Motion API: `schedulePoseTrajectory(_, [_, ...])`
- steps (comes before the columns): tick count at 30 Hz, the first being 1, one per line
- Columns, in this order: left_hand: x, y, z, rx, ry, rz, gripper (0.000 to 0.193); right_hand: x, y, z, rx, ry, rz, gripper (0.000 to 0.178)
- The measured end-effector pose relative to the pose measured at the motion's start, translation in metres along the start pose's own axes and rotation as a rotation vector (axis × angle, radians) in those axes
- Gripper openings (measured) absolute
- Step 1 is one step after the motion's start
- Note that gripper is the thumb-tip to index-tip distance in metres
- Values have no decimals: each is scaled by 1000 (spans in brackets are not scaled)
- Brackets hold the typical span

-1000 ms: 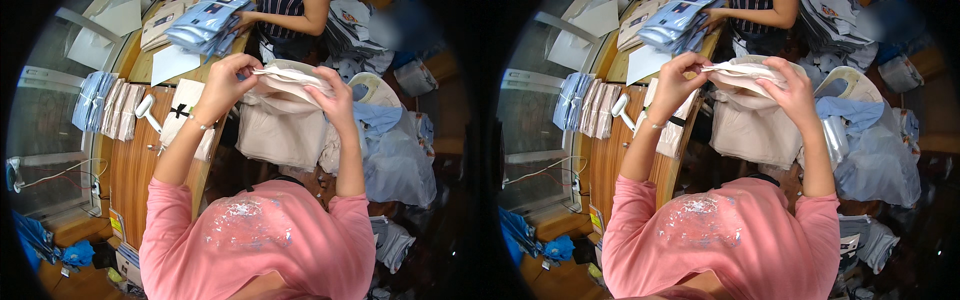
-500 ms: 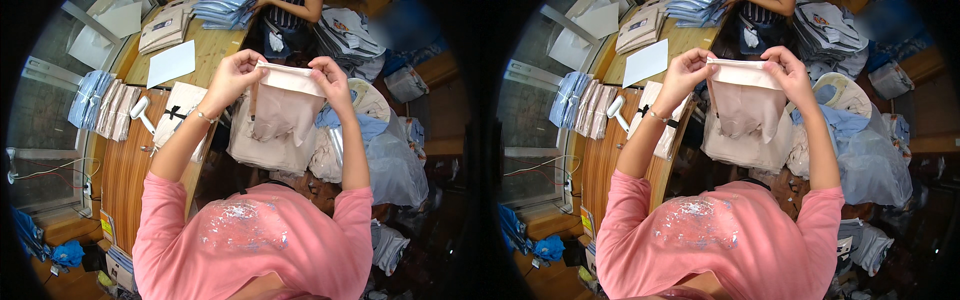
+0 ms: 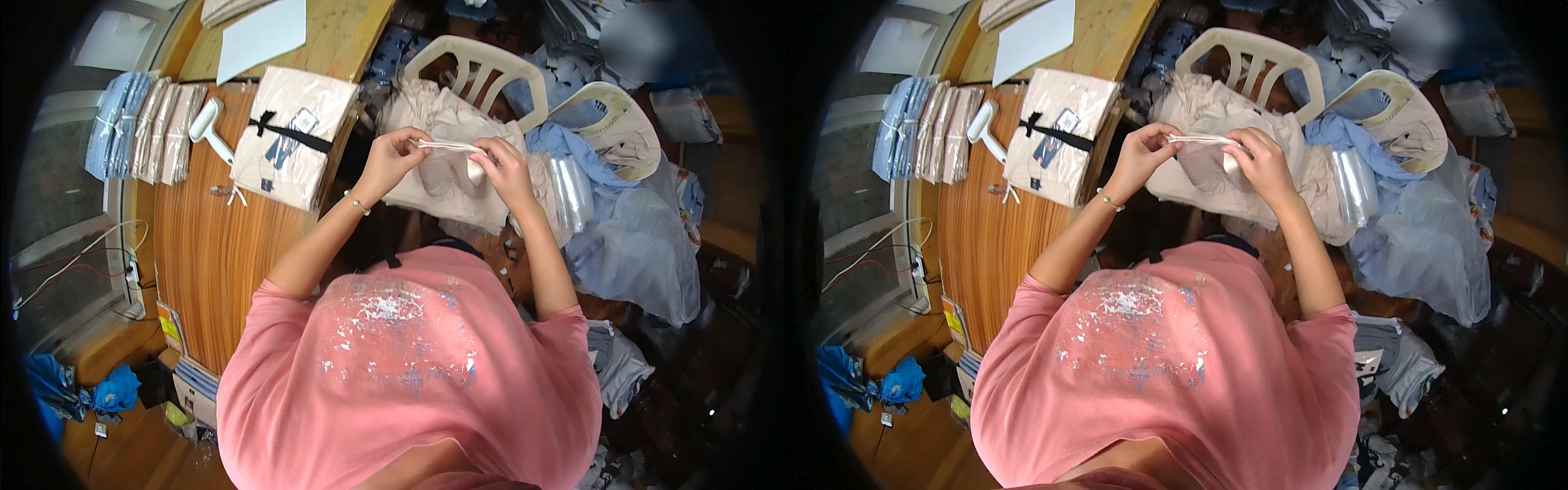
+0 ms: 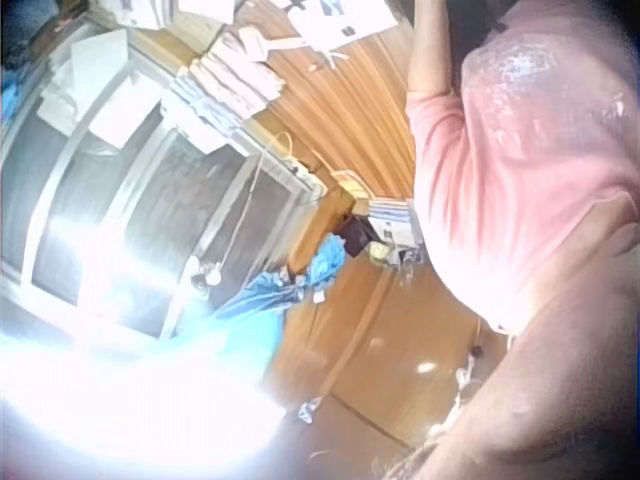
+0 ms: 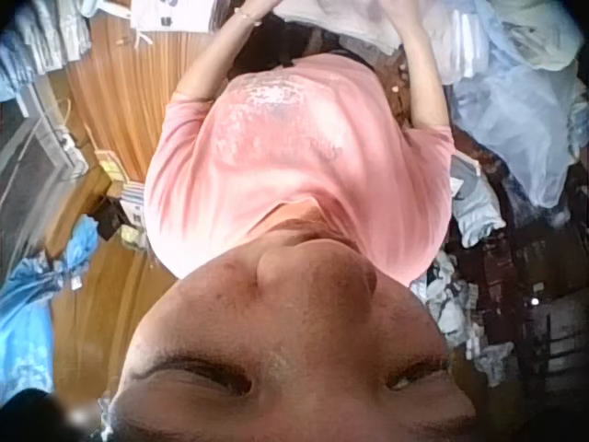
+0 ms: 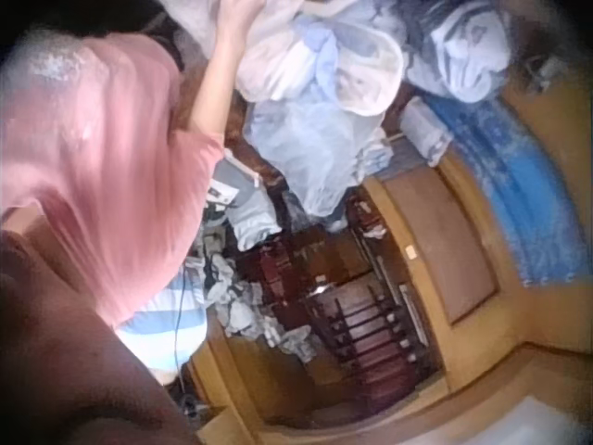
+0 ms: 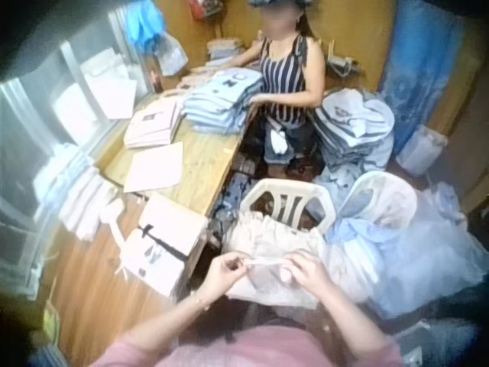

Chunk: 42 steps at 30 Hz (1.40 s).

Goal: The person folds a beige garment on a wooden table, places a tag on it, and then puts it into a clear plastic bag. The person smooths the garment and seals the bag. Another person is visible in the background working on similar items.

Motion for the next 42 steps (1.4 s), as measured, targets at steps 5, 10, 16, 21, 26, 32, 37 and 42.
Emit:
schedulePoseTrajectory(5, [21,-22,-11,63,61,42,11,18,16,-15,69,11,31,12])
schedulePoseTrajectory(10, [28,-13,-7,-87,113,-91,11,26,17,-19,73,29,-2,12])
schedulePoseTrajectory(16, [30,-9,-4,-229,-7,-97,11,30,20,-23,76,15,-89,13])
schedulePoseTrajectory(21, [29,-12,1,-366,9,-255,13,33,27,-30,91,15,-83,12])
schedulePoseTrajectory(26, [27,-11,5,-427,-2,-289,15,32,25,-31,114,21,-65,11])
schedulePoseTrajectory(32, [26,-7,5,-450,-37,-255,17,32,26,-30,120,27,-48,11])
schedulePoseTrajectory(37, [25,-9,5,-442,-64,-267,17,33,28,-28,113,21,-59,11])
schedulePoseTrajectory(42, [24,-14,5,-348,-35,-289,15,34,30,-29,125,22,-53,11])
Point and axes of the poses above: each hand's wrist, its own x-axis away from the middle knuckle, its own z-axis out of the back of the hand, y = z × x, the point moved 4 cm from there along -x, towards the middle knuckle, and after that the axes turned 13 degrees about -z, right-handed, at the moved point
